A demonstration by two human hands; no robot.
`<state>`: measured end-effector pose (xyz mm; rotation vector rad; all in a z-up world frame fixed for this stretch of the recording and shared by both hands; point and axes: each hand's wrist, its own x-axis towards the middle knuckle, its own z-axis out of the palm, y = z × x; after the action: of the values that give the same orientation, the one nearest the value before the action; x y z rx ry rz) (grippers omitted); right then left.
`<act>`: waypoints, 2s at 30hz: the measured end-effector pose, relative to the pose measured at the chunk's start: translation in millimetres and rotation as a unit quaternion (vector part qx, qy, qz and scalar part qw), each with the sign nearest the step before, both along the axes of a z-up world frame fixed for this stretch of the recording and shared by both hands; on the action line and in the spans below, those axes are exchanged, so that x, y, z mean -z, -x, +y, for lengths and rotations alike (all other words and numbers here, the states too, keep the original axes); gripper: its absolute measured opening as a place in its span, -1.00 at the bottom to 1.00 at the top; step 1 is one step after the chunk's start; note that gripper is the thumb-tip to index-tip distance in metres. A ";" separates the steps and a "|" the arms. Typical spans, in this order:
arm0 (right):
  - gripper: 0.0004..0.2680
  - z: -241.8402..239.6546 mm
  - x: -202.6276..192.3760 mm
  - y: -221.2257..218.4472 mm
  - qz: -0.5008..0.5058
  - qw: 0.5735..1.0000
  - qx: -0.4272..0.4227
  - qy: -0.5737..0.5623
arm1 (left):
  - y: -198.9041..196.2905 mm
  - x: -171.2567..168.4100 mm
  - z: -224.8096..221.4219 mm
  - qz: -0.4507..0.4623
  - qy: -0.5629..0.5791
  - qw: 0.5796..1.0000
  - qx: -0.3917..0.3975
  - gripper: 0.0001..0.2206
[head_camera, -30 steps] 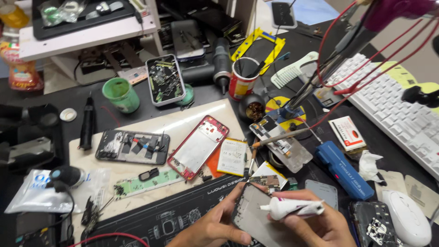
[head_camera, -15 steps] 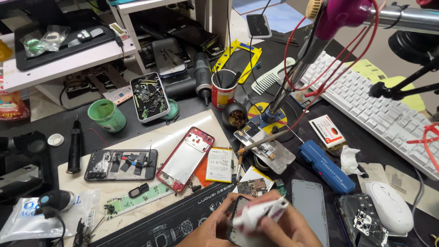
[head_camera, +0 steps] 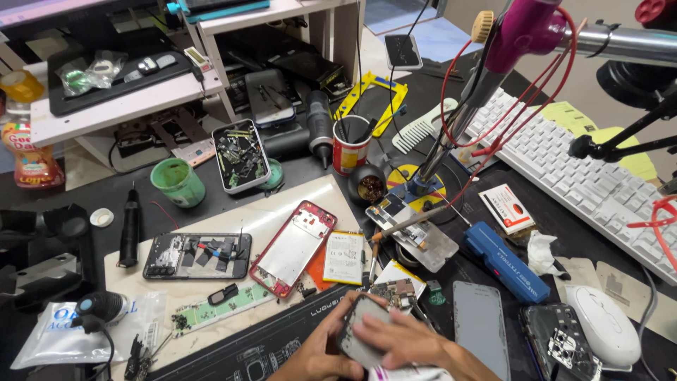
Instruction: The person disassembles mobile phones, handling screens, batteries, and internal circuit boards, and then uses a tube of adhesive and a screwdriver to work on a phone screen assembly.
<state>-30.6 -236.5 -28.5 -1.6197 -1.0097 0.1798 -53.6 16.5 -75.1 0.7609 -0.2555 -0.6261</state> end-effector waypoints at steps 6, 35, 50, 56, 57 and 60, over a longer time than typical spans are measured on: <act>-0.72 -28.1 -16.0 1.7 0.173 0.966 0.109 -0.156 | -0.6 -22.2 -5.1 0.042 -0.002 0.999 -0.014 0.01; -0.80 -34.4 -86.7 -6.1 0.144 0.921 0.254 -0.257 | -13.7 -109.4 -1.8 -0.404 -0.548 0.687 -0.253 -0.21; -0.45 3.0 -73.0 -8.9 0.122 0.854 0.143 0.485 | -12.6 -100.3 -11.2 0.146 0.026 0.975 -0.163 -0.34; -0.25 -7.3 -91.7 -6.9 -0.039 0.950 0.202 0.237 | 0.1 -54.8 -34.8 0.184 0.093 0.977 -0.051 -0.26; -0.27 -3.2 -90.9 -4.4 -0.056 0.950 0.210 0.225 | 5.5 -46.3 -38.0 0.182 0.127 0.975 -0.025 -0.24; -0.23 12.7 -82.4 2.0 -0.026 0.958 0.215 0.186 | 8.2 -22.5 -49.2 0.241 0.091 0.966 -0.022 -0.28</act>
<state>-32.6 -223.8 53.9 -2.1585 -0.6620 0.0294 -61.9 -32.7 -52.6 0.4168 0.1503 -0.7157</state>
